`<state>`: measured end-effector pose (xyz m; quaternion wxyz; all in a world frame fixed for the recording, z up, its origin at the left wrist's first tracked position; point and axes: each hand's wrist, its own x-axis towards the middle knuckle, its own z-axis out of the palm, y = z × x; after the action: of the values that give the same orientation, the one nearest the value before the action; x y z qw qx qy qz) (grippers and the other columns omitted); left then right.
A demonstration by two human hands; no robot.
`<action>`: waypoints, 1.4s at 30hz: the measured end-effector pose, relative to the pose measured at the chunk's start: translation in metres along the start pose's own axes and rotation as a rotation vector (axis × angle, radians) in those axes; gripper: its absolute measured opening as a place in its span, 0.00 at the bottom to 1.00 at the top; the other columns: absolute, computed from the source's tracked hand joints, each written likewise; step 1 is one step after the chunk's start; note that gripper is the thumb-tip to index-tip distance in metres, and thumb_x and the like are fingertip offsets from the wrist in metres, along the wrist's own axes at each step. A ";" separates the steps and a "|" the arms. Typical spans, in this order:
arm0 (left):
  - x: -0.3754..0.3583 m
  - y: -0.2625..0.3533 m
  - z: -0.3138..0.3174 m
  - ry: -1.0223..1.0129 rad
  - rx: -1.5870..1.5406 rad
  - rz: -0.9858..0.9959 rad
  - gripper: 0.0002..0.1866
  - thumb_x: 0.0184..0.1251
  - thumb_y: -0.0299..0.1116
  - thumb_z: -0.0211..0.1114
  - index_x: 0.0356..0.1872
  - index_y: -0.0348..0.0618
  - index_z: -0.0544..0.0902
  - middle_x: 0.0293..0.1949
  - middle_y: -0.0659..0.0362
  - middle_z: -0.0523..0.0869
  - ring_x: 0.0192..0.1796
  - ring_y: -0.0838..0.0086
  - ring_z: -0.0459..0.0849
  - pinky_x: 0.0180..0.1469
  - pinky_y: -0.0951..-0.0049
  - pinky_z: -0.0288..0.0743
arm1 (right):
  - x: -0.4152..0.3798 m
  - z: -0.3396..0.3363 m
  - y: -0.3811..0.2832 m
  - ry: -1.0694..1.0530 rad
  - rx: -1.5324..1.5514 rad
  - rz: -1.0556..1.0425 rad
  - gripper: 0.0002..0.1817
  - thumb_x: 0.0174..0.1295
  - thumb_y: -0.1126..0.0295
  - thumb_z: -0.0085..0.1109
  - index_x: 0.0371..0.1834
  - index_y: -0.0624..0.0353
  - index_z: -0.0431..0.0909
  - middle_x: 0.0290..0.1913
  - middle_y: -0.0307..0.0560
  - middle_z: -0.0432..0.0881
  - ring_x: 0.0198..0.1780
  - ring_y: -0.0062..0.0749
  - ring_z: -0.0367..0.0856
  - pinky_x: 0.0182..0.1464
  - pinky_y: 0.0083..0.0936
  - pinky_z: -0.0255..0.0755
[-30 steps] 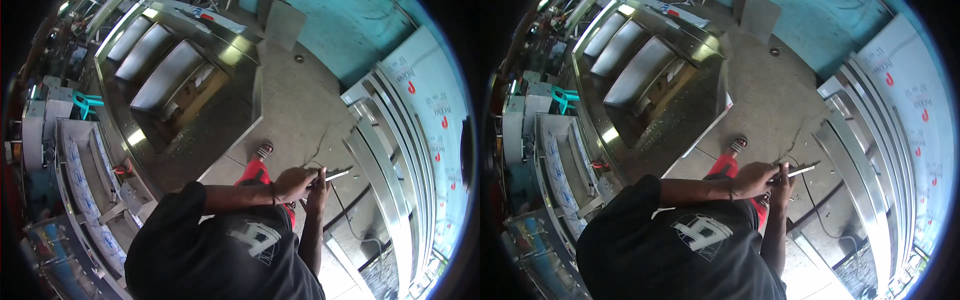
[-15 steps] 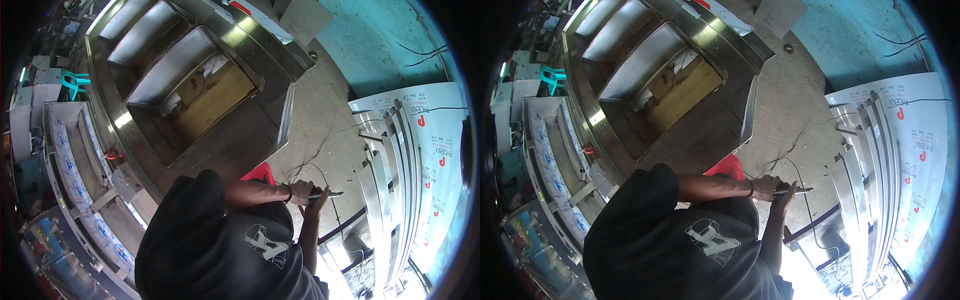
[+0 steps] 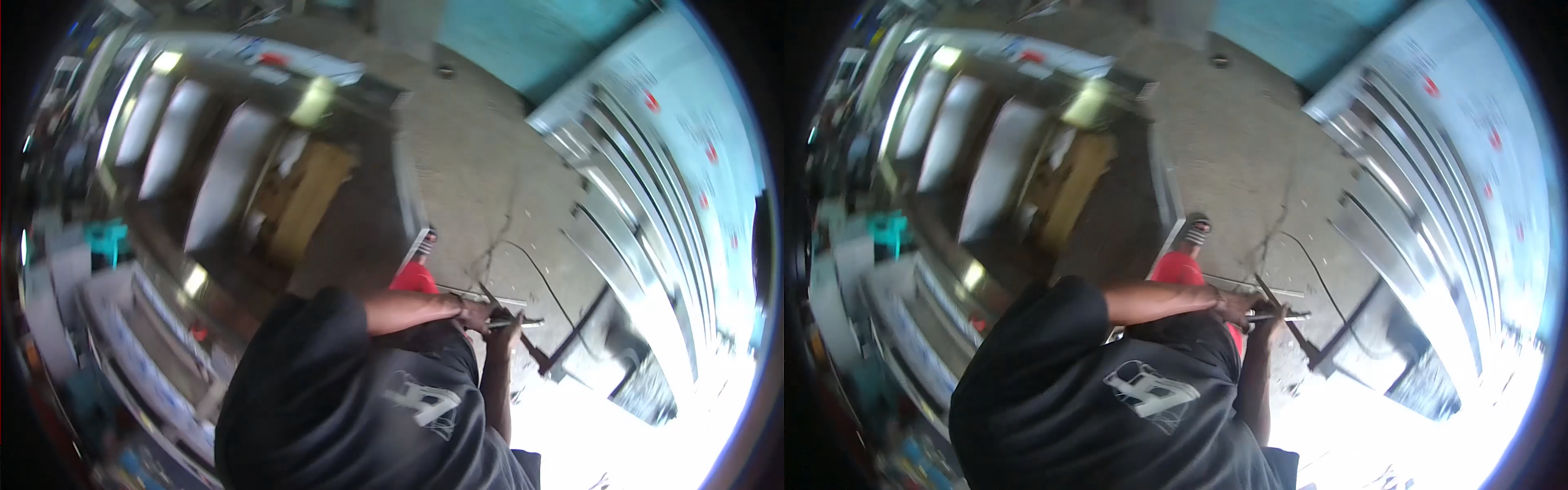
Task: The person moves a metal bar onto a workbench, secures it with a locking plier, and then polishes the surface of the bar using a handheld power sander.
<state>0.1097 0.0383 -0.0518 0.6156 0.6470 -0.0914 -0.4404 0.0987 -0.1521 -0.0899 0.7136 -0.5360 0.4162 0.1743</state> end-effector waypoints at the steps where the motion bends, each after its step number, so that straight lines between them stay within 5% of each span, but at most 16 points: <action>1: 0.001 0.011 -0.004 -0.117 0.012 0.019 0.39 0.51 0.48 0.71 0.59 0.34 0.67 0.36 0.46 0.84 0.37 0.61 0.83 0.41 0.62 0.77 | -0.021 0.005 -0.011 -0.167 -0.064 -0.062 0.34 0.70 0.38 0.39 0.43 0.63 0.77 0.35 0.47 0.83 0.33 0.36 0.81 0.32 0.32 0.73; 2: 0.039 -0.030 0.004 -0.380 0.377 0.052 0.32 0.53 0.48 0.68 0.55 0.37 0.72 0.40 0.45 0.83 0.36 0.59 0.82 0.41 0.59 0.77 | -0.034 0.014 -0.014 -0.065 -0.152 -0.174 0.33 0.72 0.41 0.37 0.38 0.62 0.79 0.34 0.47 0.83 0.33 0.34 0.81 0.33 0.30 0.73; 3: 0.021 0.001 -0.006 -0.394 0.266 0.175 0.30 0.54 0.47 0.65 0.53 0.35 0.75 0.46 0.42 0.81 0.42 0.58 0.82 0.47 0.59 0.77 | -0.026 0.004 -0.003 0.024 -0.216 -0.144 0.32 0.73 0.42 0.36 0.37 0.62 0.80 0.37 0.47 0.84 0.34 0.33 0.82 0.36 0.29 0.74; 4: 0.006 0.045 -0.021 -0.458 0.373 0.142 0.30 0.54 0.44 0.65 0.54 0.34 0.75 0.50 0.39 0.79 0.49 0.57 0.81 0.52 0.59 0.75 | -0.028 0.015 0.001 0.278 0.041 -0.059 0.32 0.73 0.42 0.38 0.38 0.62 0.81 0.36 0.48 0.85 0.36 0.34 0.84 0.39 0.28 0.75; 5: 0.019 0.031 -0.013 -0.497 0.310 -0.036 0.35 0.53 0.45 0.66 0.62 0.36 0.71 0.54 0.44 0.82 0.58 0.57 0.79 0.61 0.60 0.71 | -0.047 0.021 -0.014 0.244 -0.023 -0.080 0.33 0.72 0.40 0.41 0.39 0.62 0.81 0.34 0.49 0.86 0.36 0.34 0.85 0.40 0.30 0.76; 7: 0.021 0.008 0.007 -0.208 0.116 0.289 0.48 0.50 0.40 0.70 0.70 0.32 0.55 0.65 0.42 0.72 0.69 0.55 0.70 0.71 0.64 0.62 | -0.037 0.006 0.000 0.344 -0.041 -0.131 0.36 0.69 0.37 0.46 0.36 0.66 0.81 0.28 0.51 0.83 0.28 0.36 0.83 0.34 0.33 0.77; 10: 0.030 0.027 0.006 -0.376 0.212 0.116 0.56 0.49 0.36 0.72 0.72 0.28 0.42 0.72 0.41 0.61 0.77 0.54 0.57 0.76 0.66 0.53 | -0.033 0.005 0.008 0.453 0.157 -0.146 0.38 0.68 0.36 0.46 0.33 0.69 0.79 0.27 0.51 0.82 0.26 0.35 0.81 0.34 0.32 0.77; 12: 0.030 0.035 0.001 -0.389 0.235 0.068 0.53 0.50 0.38 0.73 0.73 0.31 0.49 0.72 0.43 0.60 0.77 0.53 0.56 0.76 0.63 0.53 | -0.022 0.002 0.028 0.485 0.171 -0.187 0.38 0.68 0.35 0.46 0.32 0.68 0.79 0.26 0.50 0.82 0.27 0.35 0.82 0.34 0.31 0.76; 14: 0.040 0.026 0.005 -0.381 0.311 0.337 0.49 0.50 0.36 0.73 0.73 0.36 0.55 0.69 0.43 0.62 0.74 0.52 0.60 0.75 0.62 0.56 | -0.019 -0.005 0.030 0.501 0.169 -0.231 0.38 0.68 0.35 0.45 0.31 0.67 0.79 0.26 0.49 0.82 0.27 0.34 0.82 0.34 0.31 0.76; 17: 0.055 0.018 0.010 -0.373 0.487 0.267 0.45 0.51 0.34 0.71 0.72 0.40 0.60 0.65 0.44 0.64 0.70 0.50 0.64 0.74 0.62 0.58 | -0.005 -0.024 0.041 0.442 0.254 -0.344 0.36 0.67 0.34 0.46 0.33 0.63 0.79 0.27 0.45 0.81 0.31 0.30 0.81 0.35 0.28 0.74; 24: 0.083 0.023 0.023 -0.437 0.476 0.290 0.43 0.51 0.32 0.69 0.71 0.40 0.62 0.63 0.44 0.64 0.69 0.50 0.64 0.73 0.61 0.60 | -0.016 -0.025 0.013 0.560 0.461 -0.300 0.34 0.67 0.36 0.50 0.35 0.63 0.79 0.28 0.45 0.81 0.31 0.29 0.81 0.36 0.28 0.76; 30: 0.091 0.051 0.039 -0.388 0.414 0.138 0.37 0.55 0.44 0.71 0.62 0.42 0.63 0.54 0.45 0.79 0.58 0.56 0.81 0.58 0.59 0.74 | -0.017 -0.043 0.000 0.604 0.352 -0.153 0.35 0.67 0.36 0.50 0.38 0.65 0.79 0.30 0.47 0.82 0.30 0.32 0.82 0.33 0.29 0.77; 33: 0.094 0.059 0.041 -0.403 0.440 0.131 0.37 0.51 0.37 0.71 0.61 0.41 0.60 0.55 0.40 0.76 0.59 0.44 0.77 0.59 0.53 0.72 | -0.009 -0.052 0.007 0.635 0.299 -0.099 0.36 0.67 0.35 0.49 0.40 0.65 0.79 0.31 0.47 0.83 0.30 0.32 0.83 0.33 0.29 0.77; 36: 0.102 0.049 0.043 -0.363 0.490 0.199 0.38 0.55 0.44 0.70 0.63 0.44 0.62 0.54 0.45 0.80 0.58 0.52 0.81 0.57 0.58 0.74 | -0.010 -0.057 0.007 0.620 0.278 -0.131 0.37 0.67 0.34 0.48 0.42 0.65 0.80 0.33 0.47 0.83 0.31 0.32 0.83 0.35 0.29 0.77; 38: 0.107 0.047 0.041 -0.385 0.513 0.147 0.38 0.55 0.43 0.70 0.64 0.45 0.61 0.54 0.44 0.80 0.58 0.49 0.80 0.57 0.56 0.74 | -0.015 -0.058 -0.001 0.510 0.139 0.015 0.45 0.64 0.25 0.32 0.61 0.54 0.72 0.52 0.48 0.81 0.56 0.40 0.80 0.60 0.33 0.68; 42: 0.118 0.037 0.037 -0.389 0.601 0.231 0.39 0.55 0.45 0.69 0.65 0.45 0.60 0.53 0.42 0.81 0.57 0.46 0.80 0.57 0.54 0.75 | -0.015 -0.056 -0.004 0.520 0.132 -0.014 0.45 0.64 0.25 0.32 0.62 0.55 0.72 0.53 0.48 0.81 0.57 0.40 0.79 0.61 0.34 0.66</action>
<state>0.1704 -0.0743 -0.0680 0.4150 0.6884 -0.4042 -0.4365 0.0695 -0.2014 -0.0802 0.6174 -0.5178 0.5923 -0.0017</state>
